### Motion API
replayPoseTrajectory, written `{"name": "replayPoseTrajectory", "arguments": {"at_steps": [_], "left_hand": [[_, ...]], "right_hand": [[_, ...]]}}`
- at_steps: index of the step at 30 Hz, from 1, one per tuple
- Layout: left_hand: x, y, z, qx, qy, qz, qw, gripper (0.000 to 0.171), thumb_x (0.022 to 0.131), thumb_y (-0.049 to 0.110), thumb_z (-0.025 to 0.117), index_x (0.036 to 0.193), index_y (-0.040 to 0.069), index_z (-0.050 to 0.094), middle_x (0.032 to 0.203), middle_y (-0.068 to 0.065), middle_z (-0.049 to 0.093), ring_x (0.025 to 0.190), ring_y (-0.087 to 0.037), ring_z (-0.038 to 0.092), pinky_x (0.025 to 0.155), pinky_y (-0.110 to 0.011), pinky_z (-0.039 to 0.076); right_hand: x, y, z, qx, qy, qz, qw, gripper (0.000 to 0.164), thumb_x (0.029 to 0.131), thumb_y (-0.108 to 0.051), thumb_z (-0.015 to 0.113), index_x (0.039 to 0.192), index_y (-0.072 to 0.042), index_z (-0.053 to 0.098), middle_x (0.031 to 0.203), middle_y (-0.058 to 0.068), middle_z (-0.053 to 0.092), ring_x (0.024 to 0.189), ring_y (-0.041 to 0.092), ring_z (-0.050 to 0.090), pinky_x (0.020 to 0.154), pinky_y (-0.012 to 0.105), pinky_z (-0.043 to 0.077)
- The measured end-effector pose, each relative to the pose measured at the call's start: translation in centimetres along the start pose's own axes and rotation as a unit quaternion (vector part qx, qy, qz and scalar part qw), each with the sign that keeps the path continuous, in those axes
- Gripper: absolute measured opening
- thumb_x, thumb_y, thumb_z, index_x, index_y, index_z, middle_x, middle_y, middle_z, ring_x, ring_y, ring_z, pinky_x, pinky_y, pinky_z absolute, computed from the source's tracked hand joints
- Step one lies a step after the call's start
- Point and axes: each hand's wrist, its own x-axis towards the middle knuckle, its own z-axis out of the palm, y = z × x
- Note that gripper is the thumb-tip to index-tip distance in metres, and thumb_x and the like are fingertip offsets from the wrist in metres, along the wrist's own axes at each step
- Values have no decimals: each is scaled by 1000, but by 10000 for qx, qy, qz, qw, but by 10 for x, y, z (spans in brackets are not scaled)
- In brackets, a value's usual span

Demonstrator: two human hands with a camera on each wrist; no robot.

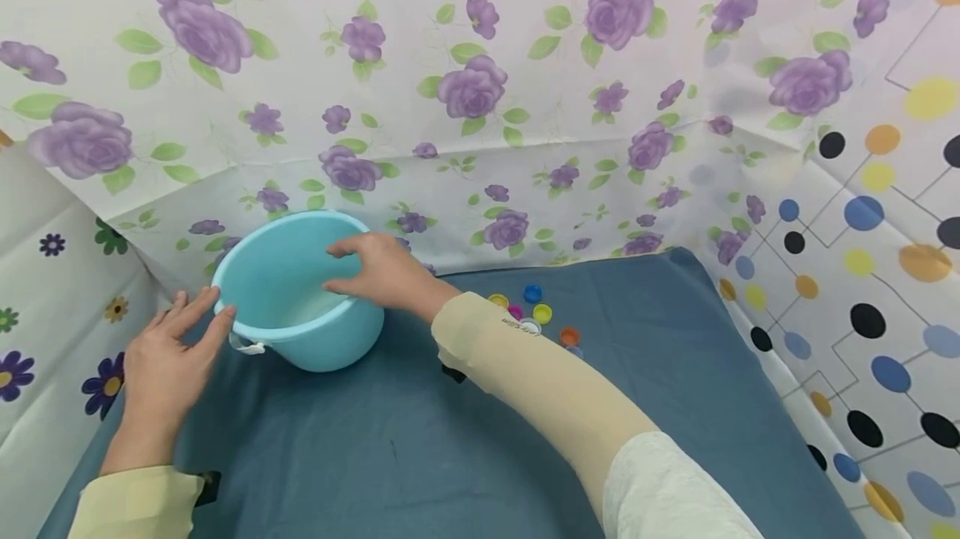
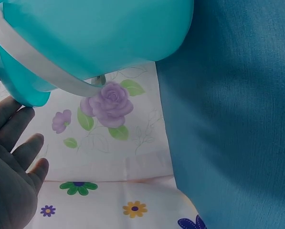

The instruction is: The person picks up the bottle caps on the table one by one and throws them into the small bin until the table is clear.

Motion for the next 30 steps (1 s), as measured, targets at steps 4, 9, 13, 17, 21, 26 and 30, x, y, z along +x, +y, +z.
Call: {"name": "replayPoseTrajectory", "arguments": {"at_steps": [4, 9, 13, 17, 21, 26, 30], "left_hand": [[0, 0, 0, -31, -10, -104, 9999, 52, 90, 53, 51, 139, 37, 40, 144, -4, 42, 141, -24, 29, 106, -64, 27], [0, -1, 0, 48, -89, -228, 9997, 53, 90, 55, 49, 139, 39, 39, 146, 1, 39, 140, -19, 30, 96, -64, 37], [-1, -1, -2, 37, -135, -261, 9996, 53, 90, 55, 49, 140, 40, 37, 148, 0, 37, 141, -21, 30, 99, -65, 33], [-2, 0, -4, -39, -178, -290, 9994, 56, 89, 57, 48, 141, 38, 36, 148, 1, 35, 141, -22, 29, 101, -65, 31], [-2, -1, -3, -68, -213, -329, 9992, 57, 89, 58, 48, 141, 39, 35, 149, 2, 34, 141, -21, 27, 103, -66, 28], [-1, 0, -2, -90, -210, -291, 9993, 57, 89, 58, 48, 141, 38, 36, 148, 3, 35, 142, -18, 26, 103, -66, 26], [-1, 1, 0, -104, -233, -281, 9993, 58, 89, 58, 48, 141, 37, 36, 148, 3, 35, 142, -17, 24, 103, -66, 26]], "right_hand": [[-12, 13, -17, -87, 336, -171, 9993, 53, 82, -47, 66, 129, -27, 55, 129, -12, 57, 121, 4, 51, 97, 20, 46], [-39, 48, -43, -168, 787, -93, 9967, 51, 83, -46, 66, 129, -25, 56, 129, -9, 57, 120, 7, 52, 98, 28, 46], [-70, 88, -64, -153, 1072, 257, 9938, 51, 84, -45, 66, 130, -25, 55, 131, -9, 56, 122, 10, 51, 100, 33, 46], [-105, 132, -80, -85, 1282, 770, 9887, 51, 84, -48, 65, 130, -30, 53, 132, -9, 55, 122, 11, 51, 100, 38, 46], [-140, 167, -90, -103, 1497, 1177, 9816, 52, 83, -51, 64, 130, -33, 52, 134, -7, 54, 124, 15, 50, 100, 43, 46], [-174, 199, -91, -232, 1703, 1596, 9721, 53, 82, -53, 64, 130, -36, 51, 134, -8, 54, 126, 17, 49, 99, 46, 45], [-198, 220, -88, -192, 1682, 1891, 9673, 52, 82, -50, 65, 130, -36, 51, 136, -8, 53, 129, 18, 47, 98, 47, 46]]}}
